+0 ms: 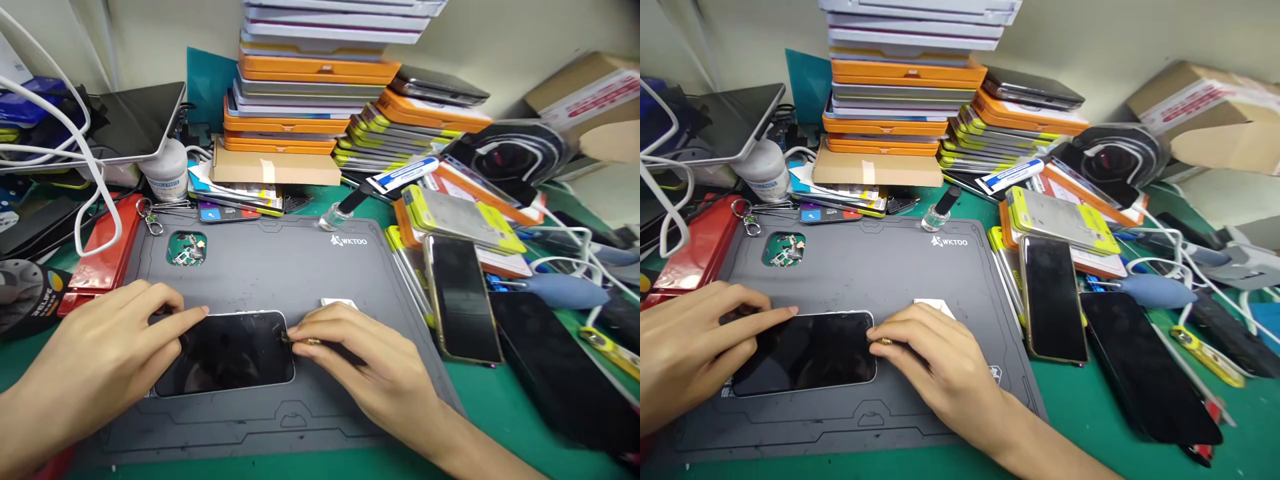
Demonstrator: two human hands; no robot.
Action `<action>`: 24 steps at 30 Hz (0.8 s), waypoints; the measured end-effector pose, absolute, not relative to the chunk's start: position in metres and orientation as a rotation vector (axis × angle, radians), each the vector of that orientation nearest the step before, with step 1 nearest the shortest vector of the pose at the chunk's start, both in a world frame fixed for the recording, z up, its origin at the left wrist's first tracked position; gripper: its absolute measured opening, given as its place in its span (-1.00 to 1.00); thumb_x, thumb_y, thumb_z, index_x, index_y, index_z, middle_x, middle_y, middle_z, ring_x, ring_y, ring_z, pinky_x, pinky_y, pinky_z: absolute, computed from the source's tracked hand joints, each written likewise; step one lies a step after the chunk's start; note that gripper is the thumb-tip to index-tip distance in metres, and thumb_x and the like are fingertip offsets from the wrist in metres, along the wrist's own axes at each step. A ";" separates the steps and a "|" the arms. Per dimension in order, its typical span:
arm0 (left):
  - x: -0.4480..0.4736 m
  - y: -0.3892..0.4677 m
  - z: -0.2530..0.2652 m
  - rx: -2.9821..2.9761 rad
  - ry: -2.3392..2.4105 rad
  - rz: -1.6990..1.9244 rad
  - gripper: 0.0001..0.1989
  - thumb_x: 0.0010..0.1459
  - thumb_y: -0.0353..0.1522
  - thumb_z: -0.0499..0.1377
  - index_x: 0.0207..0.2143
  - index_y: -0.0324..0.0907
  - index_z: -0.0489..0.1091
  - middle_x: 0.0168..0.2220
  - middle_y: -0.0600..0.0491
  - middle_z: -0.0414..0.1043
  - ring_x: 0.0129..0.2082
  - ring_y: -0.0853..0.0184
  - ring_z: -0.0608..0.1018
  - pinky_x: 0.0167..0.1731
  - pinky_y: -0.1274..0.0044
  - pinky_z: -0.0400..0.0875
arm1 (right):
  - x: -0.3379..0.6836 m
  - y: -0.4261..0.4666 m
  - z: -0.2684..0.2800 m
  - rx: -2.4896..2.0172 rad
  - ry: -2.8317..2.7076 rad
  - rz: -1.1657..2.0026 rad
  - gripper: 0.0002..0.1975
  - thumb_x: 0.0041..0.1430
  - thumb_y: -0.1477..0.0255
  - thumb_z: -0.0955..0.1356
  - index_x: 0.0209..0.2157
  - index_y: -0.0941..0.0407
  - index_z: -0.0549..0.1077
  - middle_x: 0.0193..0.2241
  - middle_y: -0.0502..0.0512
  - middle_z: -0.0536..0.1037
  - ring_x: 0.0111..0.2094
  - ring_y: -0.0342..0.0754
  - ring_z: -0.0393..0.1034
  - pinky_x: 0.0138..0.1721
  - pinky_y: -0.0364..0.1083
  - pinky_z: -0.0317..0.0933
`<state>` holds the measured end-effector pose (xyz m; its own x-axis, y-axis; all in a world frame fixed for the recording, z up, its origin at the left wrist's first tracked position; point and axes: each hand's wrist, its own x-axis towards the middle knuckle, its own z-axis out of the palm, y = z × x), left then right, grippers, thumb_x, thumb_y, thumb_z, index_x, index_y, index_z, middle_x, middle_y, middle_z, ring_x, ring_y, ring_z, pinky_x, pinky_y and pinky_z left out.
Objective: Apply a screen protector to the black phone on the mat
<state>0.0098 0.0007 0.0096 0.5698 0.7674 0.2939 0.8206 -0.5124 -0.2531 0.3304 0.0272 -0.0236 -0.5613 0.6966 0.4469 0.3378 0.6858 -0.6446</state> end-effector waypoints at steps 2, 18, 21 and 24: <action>0.009 0.001 0.010 -2.445 -1.270 -0.204 -0.67 0.23 -0.27 0.10 -0.02 0.30 0.48 -0.15 0.39 0.58 -0.21 0.72 0.44 -0.31 0.72 0.46 | 0.331 0.029 -0.023 -0.818 -2.180 0.640 -0.84 0.43 0.60 0.43 -0.04 0.09 0.50 -0.19 -0.02 0.65 -0.18 -0.18 0.57 -0.11 -0.12 0.45; 0.009 -0.004 0.012 -2.595 -1.825 -0.401 -0.61 0.30 -0.37 0.02 0.07 0.12 0.48 -0.20 0.27 0.58 -0.26 0.89 0.38 -0.22 0.92 0.09 | 0.322 0.034 -0.025 -0.618 -2.409 0.427 -0.88 0.51 0.59 0.32 -0.08 0.11 0.46 -0.26 0.00 0.60 -0.28 -0.13 0.48 -0.24 -0.09 0.35; 0.007 -0.005 0.019 -2.626 -2.226 -0.573 -0.51 0.33 -0.19 -0.13 0.14 -0.11 0.41 -0.19 0.16 0.58 -0.25 0.90 0.44 -0.22 0.98 0.17 | 0.321 0.035 -0.027 -0.654 -2.388 0.439 -0.86 0.54 0.55 0.29 -0.13 0.10 0.47 -0.31 0.00 0.58 -0.32 -0.13 0.47 -0.29 -0.09 0.33; 0.007 -0.004 0.023 -2.650 -2.458 -0.813 -0.23 0.21 0.11 -0.24 0.09 -0.22 0.40 -0.13 0.09 0.56 -0.19 0.89 0.47 -0.15 0.97 0.35 | 0.317 0.031 -0.030 -0.711 -2.355 0.424 -0.85 0.55 0.54 0.29 -0.15 0.10 0.47 -0.34 0.00 0.55 -0.33 -0.13 0.45 -0.30 -0.10 0.30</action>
<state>0.0066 -0.0043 0.0229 0.0986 0.9930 -0.0645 0.7586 -0.0331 0.6508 0.3166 0.0311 -0.0300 -0.6529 0.5858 0.4802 0.3815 0.8020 -0.4596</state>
